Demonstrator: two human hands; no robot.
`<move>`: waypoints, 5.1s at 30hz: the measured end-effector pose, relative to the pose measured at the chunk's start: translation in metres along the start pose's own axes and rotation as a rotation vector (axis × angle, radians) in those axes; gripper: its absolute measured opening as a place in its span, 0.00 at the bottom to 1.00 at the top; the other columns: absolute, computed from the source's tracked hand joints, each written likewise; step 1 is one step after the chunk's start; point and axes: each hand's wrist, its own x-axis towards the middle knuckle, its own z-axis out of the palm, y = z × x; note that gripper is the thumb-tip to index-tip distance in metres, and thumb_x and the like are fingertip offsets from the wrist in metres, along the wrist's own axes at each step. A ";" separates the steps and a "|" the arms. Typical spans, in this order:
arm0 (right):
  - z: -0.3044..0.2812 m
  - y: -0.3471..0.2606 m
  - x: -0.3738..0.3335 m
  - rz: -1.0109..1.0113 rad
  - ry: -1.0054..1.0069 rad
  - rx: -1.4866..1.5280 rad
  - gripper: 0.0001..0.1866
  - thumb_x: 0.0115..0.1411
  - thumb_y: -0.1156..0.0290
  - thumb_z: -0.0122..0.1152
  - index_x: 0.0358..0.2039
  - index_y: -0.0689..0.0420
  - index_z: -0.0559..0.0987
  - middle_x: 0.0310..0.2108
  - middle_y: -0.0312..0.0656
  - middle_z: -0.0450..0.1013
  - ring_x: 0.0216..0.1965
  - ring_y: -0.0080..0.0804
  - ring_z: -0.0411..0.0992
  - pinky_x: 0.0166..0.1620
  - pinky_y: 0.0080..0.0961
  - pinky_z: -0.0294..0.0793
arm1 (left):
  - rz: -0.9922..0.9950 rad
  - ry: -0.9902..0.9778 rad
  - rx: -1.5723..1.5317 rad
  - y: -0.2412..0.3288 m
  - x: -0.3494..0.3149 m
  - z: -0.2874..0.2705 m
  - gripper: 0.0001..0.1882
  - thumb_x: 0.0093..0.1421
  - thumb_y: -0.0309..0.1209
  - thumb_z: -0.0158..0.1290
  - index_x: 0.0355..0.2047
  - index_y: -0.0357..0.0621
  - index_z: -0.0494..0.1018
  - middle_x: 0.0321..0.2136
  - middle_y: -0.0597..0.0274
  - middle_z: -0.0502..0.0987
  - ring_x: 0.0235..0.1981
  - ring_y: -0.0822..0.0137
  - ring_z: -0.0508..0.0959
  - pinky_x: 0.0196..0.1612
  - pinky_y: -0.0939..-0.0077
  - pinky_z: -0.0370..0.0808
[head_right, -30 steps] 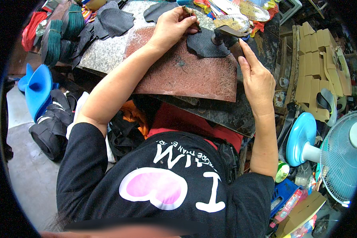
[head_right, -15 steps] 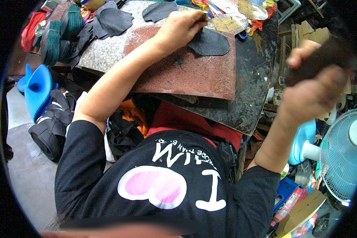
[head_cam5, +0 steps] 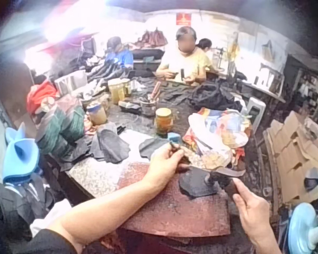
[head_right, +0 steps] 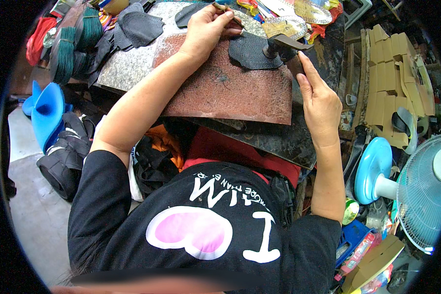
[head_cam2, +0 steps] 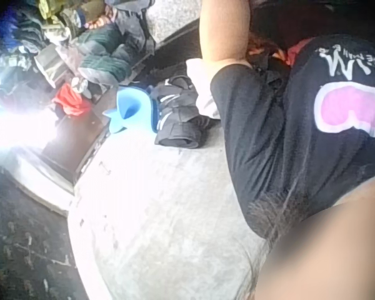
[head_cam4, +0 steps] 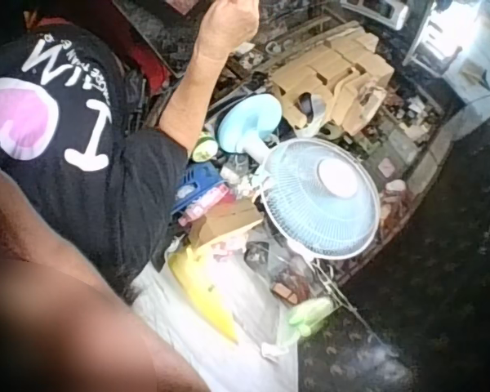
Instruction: The person repeatedly hammers a small black leather piece on a reddish work block, adjusting its position between strikes. The hands hold the leather with the left hand and strike with a hammer in the right hand, continuing the same action throughout the clip.
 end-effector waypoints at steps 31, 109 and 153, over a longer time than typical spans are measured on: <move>-0.007 0.007 -0.007 -0.005 -0.042 0.065 0.20 0.68 0.60 0.55 0.60 0.39 0.74 0.49 0.47 0.78 0.47 0.44 0.78 0.44 0.33 0.77 | -0.012 -0.056 0.231 0.001 -0.003 0.008 0.07 0.63 0.27 0.54 0.37 0.34 0.75 0.28 0.53 0.82 0.28 0.63 0.84 0.32 0.71 0.81; 0.002 0.015 -0.015 0.020 0.045 0.112 0.21 0.70 0.62 0.54 0.62 0.39 0.73 0.19 0.31 0.65 0.19 0.14 0.58 0.24 0.18 0.63 | 0.016 -0.093 0.123 -0.007 0.006 0.014 0.10 0.65 0.28 0.54 0.40 0.30 0.74 0.29 0.54 0.82 0.29 0.70 0.84 0.32 0.79 0.82; -0.012 0.016 -0.004 0.074 0.065 0.511 0.20 0.68 0.65 0.57 0.61 0.43 0.75 0.29 0.31 0.76 0.23 0.14 0.63 0.27 0.16 0.67 | 0.062 -0.157 0.308 -0.005 0.004 0.023 0.09 0.63 0.27 0.56 0.36 0.30 0.75 0.28 0.54 0.82 0.27 0.71 0.84 0.31 0.78 0.81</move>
